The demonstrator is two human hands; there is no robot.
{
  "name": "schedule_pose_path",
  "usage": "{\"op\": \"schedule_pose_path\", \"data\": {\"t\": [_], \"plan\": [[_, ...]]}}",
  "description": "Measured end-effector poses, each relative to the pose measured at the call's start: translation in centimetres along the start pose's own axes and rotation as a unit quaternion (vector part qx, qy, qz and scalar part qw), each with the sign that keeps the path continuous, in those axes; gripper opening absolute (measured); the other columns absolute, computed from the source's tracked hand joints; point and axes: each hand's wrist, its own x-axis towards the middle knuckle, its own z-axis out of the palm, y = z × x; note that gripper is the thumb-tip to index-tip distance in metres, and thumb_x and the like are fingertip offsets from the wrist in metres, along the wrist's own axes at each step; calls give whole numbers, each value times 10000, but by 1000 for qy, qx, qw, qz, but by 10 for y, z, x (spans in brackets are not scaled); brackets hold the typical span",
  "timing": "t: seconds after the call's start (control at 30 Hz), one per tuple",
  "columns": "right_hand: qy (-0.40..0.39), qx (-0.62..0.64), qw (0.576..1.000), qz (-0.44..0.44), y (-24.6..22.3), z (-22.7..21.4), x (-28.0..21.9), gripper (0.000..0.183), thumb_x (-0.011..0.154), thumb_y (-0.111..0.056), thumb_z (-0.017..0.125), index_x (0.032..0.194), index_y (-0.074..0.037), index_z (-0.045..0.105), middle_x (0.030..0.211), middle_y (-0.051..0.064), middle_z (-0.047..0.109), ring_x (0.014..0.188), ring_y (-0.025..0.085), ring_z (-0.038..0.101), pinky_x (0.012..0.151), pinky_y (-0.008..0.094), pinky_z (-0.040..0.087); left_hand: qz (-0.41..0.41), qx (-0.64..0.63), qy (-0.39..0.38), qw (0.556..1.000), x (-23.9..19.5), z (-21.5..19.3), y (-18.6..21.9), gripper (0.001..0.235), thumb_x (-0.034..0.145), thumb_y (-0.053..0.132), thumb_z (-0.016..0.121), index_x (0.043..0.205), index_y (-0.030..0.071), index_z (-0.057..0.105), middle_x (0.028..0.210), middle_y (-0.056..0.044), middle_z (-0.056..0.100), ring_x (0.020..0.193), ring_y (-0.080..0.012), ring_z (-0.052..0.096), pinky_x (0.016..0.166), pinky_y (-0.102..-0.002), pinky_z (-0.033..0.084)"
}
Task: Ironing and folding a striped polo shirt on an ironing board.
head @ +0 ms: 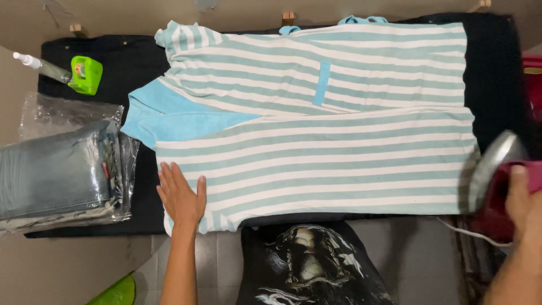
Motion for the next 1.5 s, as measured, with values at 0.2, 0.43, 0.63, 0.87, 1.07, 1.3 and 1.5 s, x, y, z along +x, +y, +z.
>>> {"op": "schedule_pose_path", "data": {"t": [0.2, 0.43, 0.63, 0.87, 1.07, 1.3, 1.5], "plan": [[-166, -123, 977, -50, -363, -47, -18, 627, 999, -659, 627, 1039, -38, 700, 853, 236, 722, 818, 440, 718, 734, 514, 565, -8, 28, -52, 998, -5, -4, -13, 853, 981, 542, 507, 1599, -5, 293, 1706, -248, 134, 1564, -437, 128, 1219, -621, 131], [-228, 21, 950, -213, -527, 38, -35, 573, 949, -575, 616, 956, -3, 640, 784, 222, 723, 662, 408, 715, 597, 526, 556, -6, 17, -40, 999, -2, -4, -16, 840, 997, 547, 496, 1608, 6, 298, 1710, -226, 144, 1566, -435, 136, 1219, -617, 142], [-196, -23, 961, -196, -500, 38, -24, 545, 978, -550, 596, 932, -7, 609, 765, 222, 719, 663, 403, 714, 598, 500, 569, 3, 20, -28, 999, -1, -4, -15, 860, 986, 560, 508, 1599, -12, 317, 1707, -232, 177, 1555, -446, 178, 1219, -604, 176], [-157, -178, 970, 49, -318, 19, 24, 669, 1049, -621, 567, 1078, 45, 624, 901, 339, 701, 836, 517, 686, 745, 590, 536, 6, 30, -20, 999, 1, -4, -13, 867, 984, 555, 505, 1606, -19, 318, 1702, -245, 196, 1553, -460, 207, 1215, -616, 201], [-128, -195, 952, 198, -219, -2, 58, 770, 1072, -643, 568, 1181, 118, 627, 1069, 428, 663, 991, 591, 640, 864, 627, 494, -1, 68, -39, 997, 16, -9, 3, 847, 956, 505, 562, 1551, -64, 364, 1672, -297, 209, 1533, -485, 214, 1191, -620, 201], [-193, -159, 967, 48, -378, -16, 19, 619, 1002, -604, 589, 1026, 12, 649, 823, 279, 720, 789, 465, 712, 757, 570, 553, 160, -112, 37, 980, 83, 21, 117, 338, 911, 171, 728, 1192, -8, 668, 1155, -224, 670, 1092, -410, 601, 947, -521, 448], [-216, -69, 971, -76, -444, 16, -13, 529, 943, -569, 621, 917, -40, 630, 753, 163, 720, 624, 356, 709, 562, 479, 560, 347, -216, -36, 912, 152, 97, 228, 147, 876, 68, 734, 1022, 68, 716, 973, -112, 651, 902, -326, 623, 768, -459, 485]]}}
